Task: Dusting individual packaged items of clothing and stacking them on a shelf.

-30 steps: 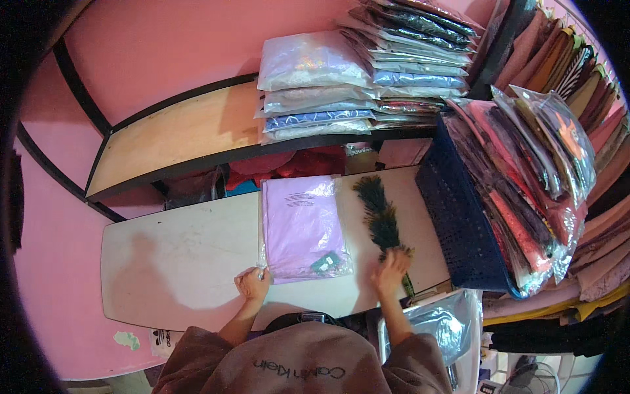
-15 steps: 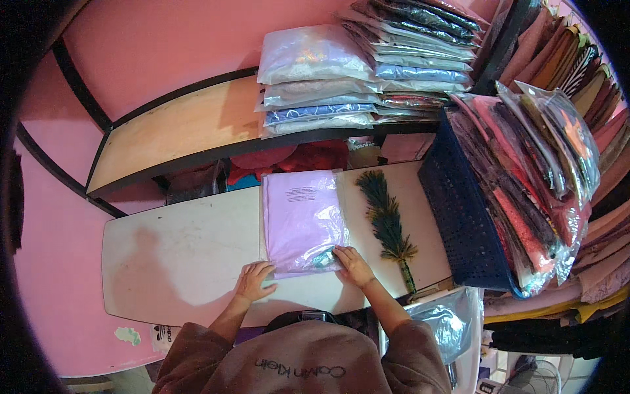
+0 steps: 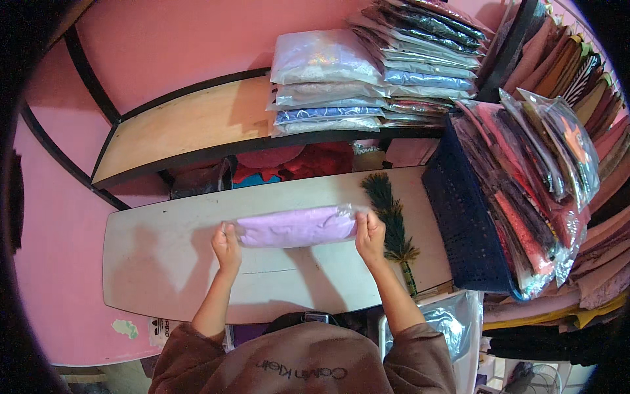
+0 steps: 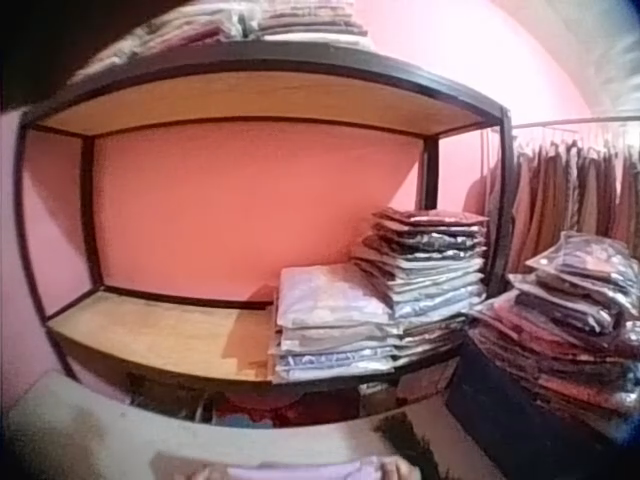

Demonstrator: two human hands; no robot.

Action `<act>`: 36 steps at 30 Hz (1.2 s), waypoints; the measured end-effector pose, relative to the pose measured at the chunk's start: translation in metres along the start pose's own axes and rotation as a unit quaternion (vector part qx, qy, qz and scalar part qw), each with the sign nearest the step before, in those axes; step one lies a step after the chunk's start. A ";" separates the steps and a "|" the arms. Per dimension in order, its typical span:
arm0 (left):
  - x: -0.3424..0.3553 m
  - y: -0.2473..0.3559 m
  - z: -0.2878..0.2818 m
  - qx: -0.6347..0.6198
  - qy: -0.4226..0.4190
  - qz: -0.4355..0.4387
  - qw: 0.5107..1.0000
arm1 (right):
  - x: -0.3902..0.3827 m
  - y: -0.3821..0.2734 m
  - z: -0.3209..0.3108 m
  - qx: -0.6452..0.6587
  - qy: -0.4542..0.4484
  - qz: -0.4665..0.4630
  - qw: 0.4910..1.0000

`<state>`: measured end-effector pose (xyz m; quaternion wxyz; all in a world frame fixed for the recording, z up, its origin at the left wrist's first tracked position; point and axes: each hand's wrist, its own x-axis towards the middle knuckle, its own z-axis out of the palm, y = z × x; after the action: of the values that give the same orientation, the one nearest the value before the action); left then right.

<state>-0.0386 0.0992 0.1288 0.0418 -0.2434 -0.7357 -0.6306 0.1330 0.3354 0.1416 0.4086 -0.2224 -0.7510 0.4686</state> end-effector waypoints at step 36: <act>0.020 -0.192 0.051 -0.039 -0.079 -0.317 0.944 | -0.123 0.093 -0.085 -0.378 -0.170 0.088 0.906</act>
<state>-0.1226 0.1376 -0.0478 -0.2277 -0.0483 -0.7506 -0.6184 0.2687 0.3347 0.0282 0.1173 -0.3426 -0.9072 0.2144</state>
